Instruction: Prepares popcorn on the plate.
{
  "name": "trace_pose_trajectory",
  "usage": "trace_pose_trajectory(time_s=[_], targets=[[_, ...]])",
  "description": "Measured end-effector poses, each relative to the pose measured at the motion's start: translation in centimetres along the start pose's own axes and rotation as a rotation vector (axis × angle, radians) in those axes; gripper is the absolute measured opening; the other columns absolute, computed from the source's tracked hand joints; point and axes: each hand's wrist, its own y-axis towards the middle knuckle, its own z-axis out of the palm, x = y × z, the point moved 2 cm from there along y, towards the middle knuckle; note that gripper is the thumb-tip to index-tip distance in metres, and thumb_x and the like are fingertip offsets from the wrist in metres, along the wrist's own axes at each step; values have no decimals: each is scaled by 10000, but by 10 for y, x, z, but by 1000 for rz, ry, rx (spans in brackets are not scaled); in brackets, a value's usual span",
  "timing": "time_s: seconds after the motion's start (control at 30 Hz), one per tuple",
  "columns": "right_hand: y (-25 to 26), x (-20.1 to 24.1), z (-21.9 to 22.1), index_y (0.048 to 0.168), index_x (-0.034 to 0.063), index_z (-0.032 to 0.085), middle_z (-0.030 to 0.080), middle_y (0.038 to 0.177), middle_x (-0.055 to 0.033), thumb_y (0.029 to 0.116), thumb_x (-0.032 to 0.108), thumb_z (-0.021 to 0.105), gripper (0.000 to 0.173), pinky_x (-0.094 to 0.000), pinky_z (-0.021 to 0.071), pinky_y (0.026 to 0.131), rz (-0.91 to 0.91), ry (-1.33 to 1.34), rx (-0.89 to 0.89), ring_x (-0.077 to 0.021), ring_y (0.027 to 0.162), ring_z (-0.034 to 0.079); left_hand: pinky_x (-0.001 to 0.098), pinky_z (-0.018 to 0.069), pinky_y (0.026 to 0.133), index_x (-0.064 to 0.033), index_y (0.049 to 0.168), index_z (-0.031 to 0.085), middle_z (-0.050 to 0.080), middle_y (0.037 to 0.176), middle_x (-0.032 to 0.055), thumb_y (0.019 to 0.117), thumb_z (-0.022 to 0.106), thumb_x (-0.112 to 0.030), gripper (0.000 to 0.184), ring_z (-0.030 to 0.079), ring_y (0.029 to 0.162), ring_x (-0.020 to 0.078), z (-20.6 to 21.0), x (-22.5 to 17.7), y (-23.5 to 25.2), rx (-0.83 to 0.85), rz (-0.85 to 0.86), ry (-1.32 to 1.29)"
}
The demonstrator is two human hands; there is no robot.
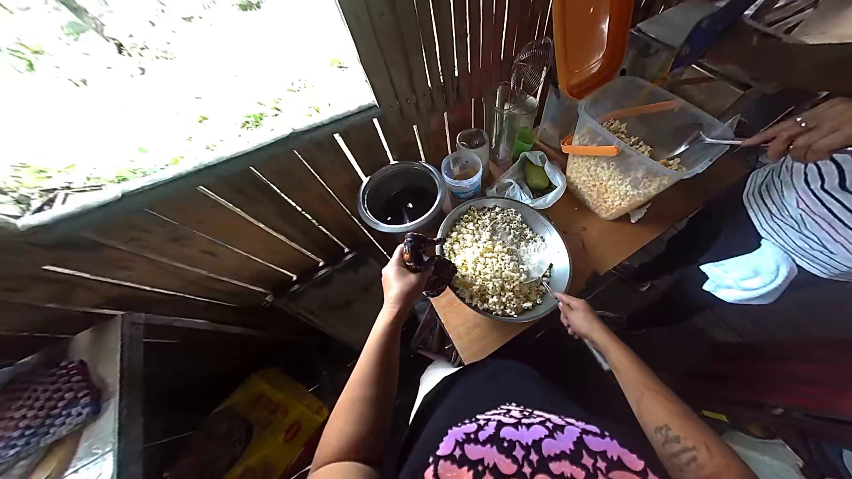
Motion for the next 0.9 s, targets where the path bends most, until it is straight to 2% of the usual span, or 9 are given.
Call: trace_pose_trajectory(time_s=[0.1, 0.23, 0.4, 0.57, 0.73, 0.9], targets=[[-4, 6, 7, 1545, 126, 430, 453, 708, -8, 1140, 167, 343, 416, -241, 402, 466, 81, 213, 48, -94, 496, 438, 597, 529, 909, -70, 1283, 640, 723, 1058, 199, 799, 842, -129, 528, 705, 1009, 340, 1, 5, -1, 1, -30, -4], [-10, 20, 7, 1506, 129, 461, 413, 675, 35, 1119, 112, 360, 400, -215, 371, 433, 98, 464, 112, -68, 473, 404, 545, 523, 974, -53, 1301, 623, 712, 1138, 181, 795, 830, -117, 551, 689, 1086, 295, 2, 18, 3, 13, -65, -25], [-31, 31, -26, 1474, 113, 493, 419, 681, 37, 1111, 86, 349, 392, -210, 383, 443, 63, 471, 155, -65, 480, 412, 530, 523, 1005, -44, 1385, 572, 688, 1236, 180, 774, 835, -92, 667, 670, 1148, 285, 4, 42, 2, 10, -110, -64], [-44, 43, -53, 1450, 118, 511, 424, 672, 48, 1116, 121, 358, 368, -194, 374, 429, 62, 507, 224, -49, 469, 406, 503, 524, 1020, -27, 1413, 542, 680, 1258, 177, 752, 847, -70, 730, 667, 1159, 262, 10, 57, 0, -17, -109, -136], [-56, 61, -68, 1426, 102, 520, 404, 644, 64, 1117, 130, 364, 347, -177, 359, 418, 45, 546, 286, -35, 455, 394, 515, 502, 1039, -21, 1433, 521, 662, 1286, 200, 767, 842, -52, 739, 651, 1185, 284, 11, 51, -5, -23, -121, -127], [-65, 94, -103, 1441, 84, 503, 401, 645, 74, 1112, 116, 346, 366, -172, 361, 418, -86, 518, 243, -25, 456, 388, 536, 502, 1035, -10, 1428, 523, 660, 1286, 214, 774, 829, -64, 724, 655, 1179, 303, 13, 55, -9, -40, -115, -110]])
